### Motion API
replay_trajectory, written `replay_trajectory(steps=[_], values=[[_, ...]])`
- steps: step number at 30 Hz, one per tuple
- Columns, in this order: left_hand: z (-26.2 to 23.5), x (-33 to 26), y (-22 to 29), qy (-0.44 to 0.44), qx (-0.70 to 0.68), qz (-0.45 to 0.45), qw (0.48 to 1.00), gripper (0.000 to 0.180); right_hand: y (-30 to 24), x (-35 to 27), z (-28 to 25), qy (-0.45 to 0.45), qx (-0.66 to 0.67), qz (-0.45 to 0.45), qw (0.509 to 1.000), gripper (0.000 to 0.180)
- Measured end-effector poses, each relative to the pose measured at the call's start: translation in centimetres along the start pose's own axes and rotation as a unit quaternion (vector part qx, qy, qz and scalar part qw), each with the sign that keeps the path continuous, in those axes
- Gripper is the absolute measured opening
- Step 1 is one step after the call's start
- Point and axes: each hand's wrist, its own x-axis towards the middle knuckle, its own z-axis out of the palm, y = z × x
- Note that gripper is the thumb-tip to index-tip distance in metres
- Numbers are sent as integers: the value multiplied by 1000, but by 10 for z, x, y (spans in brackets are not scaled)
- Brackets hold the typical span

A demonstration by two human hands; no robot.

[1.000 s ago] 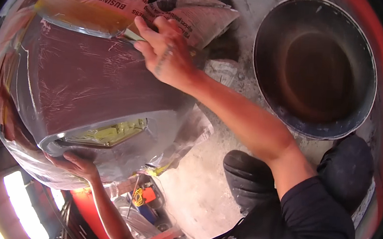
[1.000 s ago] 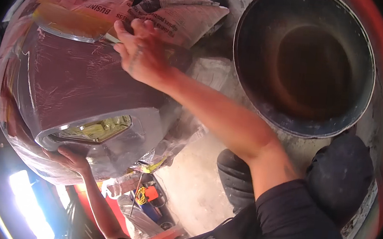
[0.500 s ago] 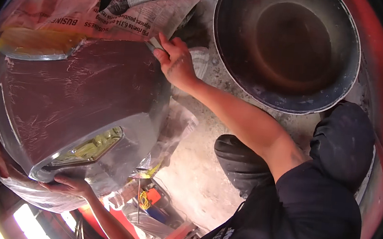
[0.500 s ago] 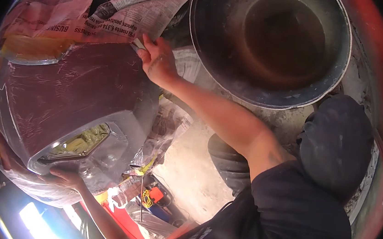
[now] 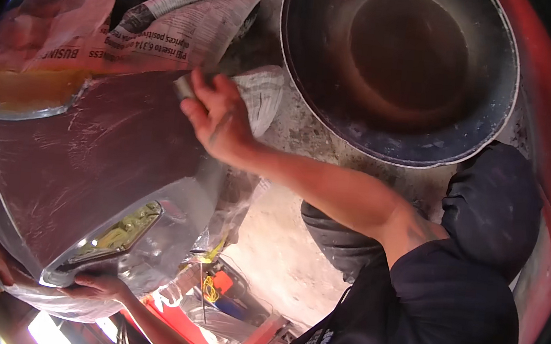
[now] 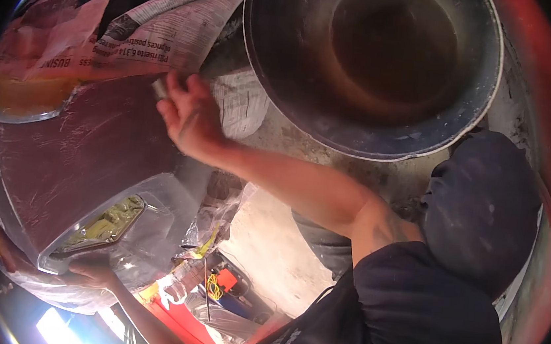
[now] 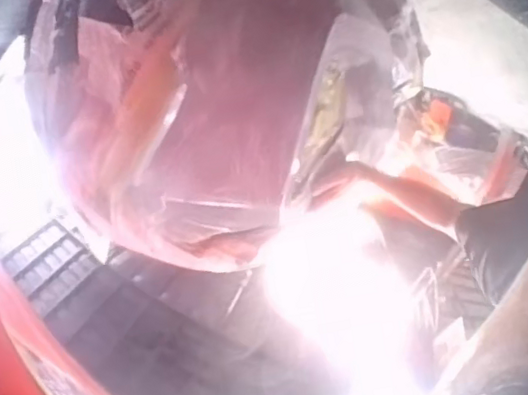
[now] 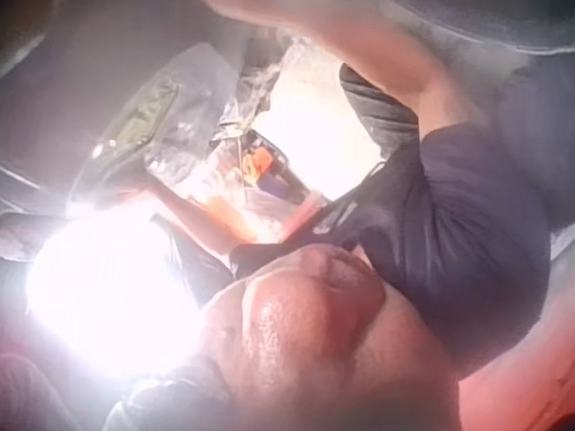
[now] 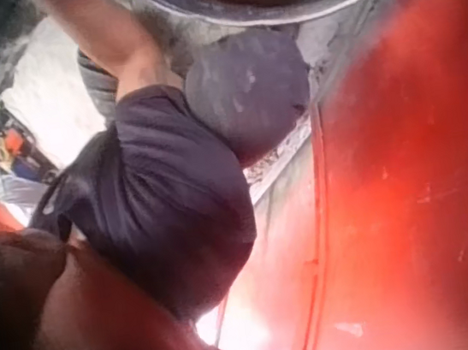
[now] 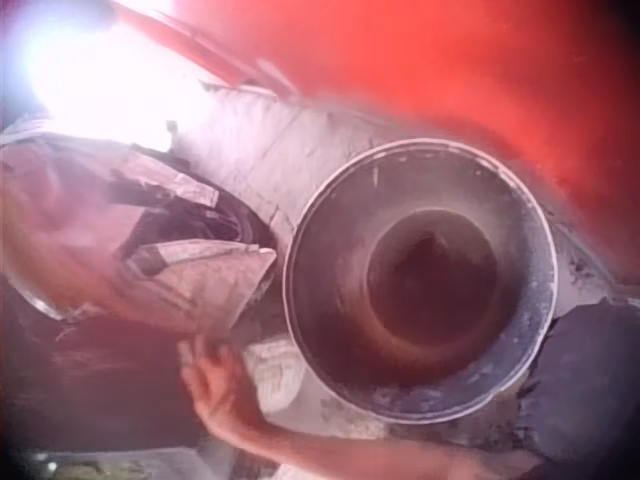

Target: The person kneels on the floor and uses a sanding block to smooth the surface of a grey car headlight assembly. They repeatedly dip the sanding block into a bucket of water and rub it against the plastic surface, occasionally pausing to wipe the area with their hand.

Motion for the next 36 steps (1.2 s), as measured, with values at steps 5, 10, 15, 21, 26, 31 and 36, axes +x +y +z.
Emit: replay_trajectory(steps=[5, 10, 15, 21, 26, 31, 36], values=[[9, 5, 10, 0, -7, 14, 1000, 79, 78, 25, 13, 32, 31, 66, 997, 37], [0, -5, 4, 6, 25, 6, 1000, 79, -15, 26, 11, 33, 122, -89, 988, 44], [3, -2, 11, 2, 30, 60, 998, 77, -54, 47, 3, -16, 100, -223, 969, 59], [-4, 5, 21, -2, 46, 119, 992, 83, -24, 3, -15, -66, 81, -201, 974, 66], [6, -4, 17, -20, 26, 120, 992, 81, -89, 45, 5, -59, 106, -278, 953, 66], [-3, 4, 33, -4, 6, 130, 992, 81, -13, 1, -23, -82, 80, -274, 955, 65], [4, -3, 20, 7, 18, 119, 993, 80, -59, 42, -14, -83, 88, -282, 952, 60]])
